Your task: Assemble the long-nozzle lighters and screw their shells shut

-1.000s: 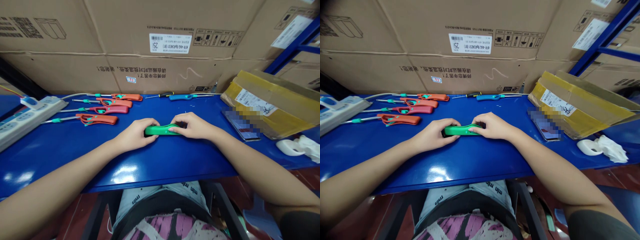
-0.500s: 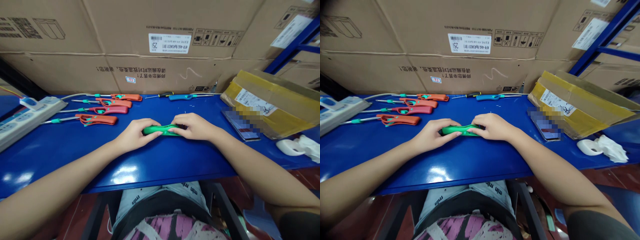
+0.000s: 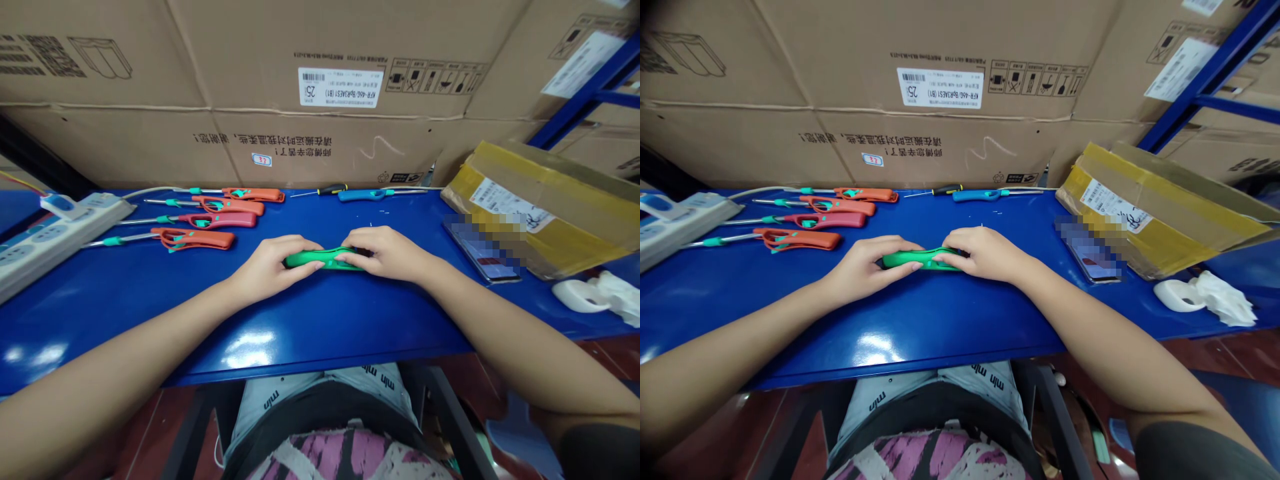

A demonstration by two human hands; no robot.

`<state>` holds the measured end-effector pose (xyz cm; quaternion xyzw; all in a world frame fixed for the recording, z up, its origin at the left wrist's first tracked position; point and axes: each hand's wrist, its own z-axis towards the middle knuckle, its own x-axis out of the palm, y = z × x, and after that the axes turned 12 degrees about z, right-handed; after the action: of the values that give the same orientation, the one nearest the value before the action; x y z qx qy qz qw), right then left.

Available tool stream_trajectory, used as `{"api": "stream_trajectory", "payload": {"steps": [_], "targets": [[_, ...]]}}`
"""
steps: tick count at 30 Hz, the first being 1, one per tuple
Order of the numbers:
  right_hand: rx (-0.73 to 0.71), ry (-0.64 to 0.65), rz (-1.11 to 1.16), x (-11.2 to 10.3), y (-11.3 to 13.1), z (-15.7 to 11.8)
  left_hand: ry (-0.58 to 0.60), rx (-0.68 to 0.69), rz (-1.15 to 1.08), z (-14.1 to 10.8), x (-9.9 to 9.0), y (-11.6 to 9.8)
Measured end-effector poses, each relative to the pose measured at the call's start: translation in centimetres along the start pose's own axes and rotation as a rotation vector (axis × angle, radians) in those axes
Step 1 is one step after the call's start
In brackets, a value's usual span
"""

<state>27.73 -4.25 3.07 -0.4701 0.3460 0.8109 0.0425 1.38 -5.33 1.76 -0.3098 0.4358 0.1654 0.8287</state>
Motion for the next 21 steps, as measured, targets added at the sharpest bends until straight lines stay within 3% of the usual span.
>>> {"api": "stream_trajectory", "payload": {"steps": [6,8,14,21], "targets": [[0.065,0.066,0.040,-1.0,0.6,-0.1,0.011,-0.060,-0.031,0.0,0.1,0.0],[0.126,0.084,0.055,-1.5,0.8,-0.1,0.015,-0.170,-0.106,0.1,0.1,0.0],[0.222,0.119,0.037,-2.1,0.3,-0.1,0.103,-0.701,-0.589,0.9,0.0,0.4],[0.150,0.000,0.115,-1.6,-0.2,-0.1,0.074,-0.909,-0.841,1.6,-0.8,0.3]]}}
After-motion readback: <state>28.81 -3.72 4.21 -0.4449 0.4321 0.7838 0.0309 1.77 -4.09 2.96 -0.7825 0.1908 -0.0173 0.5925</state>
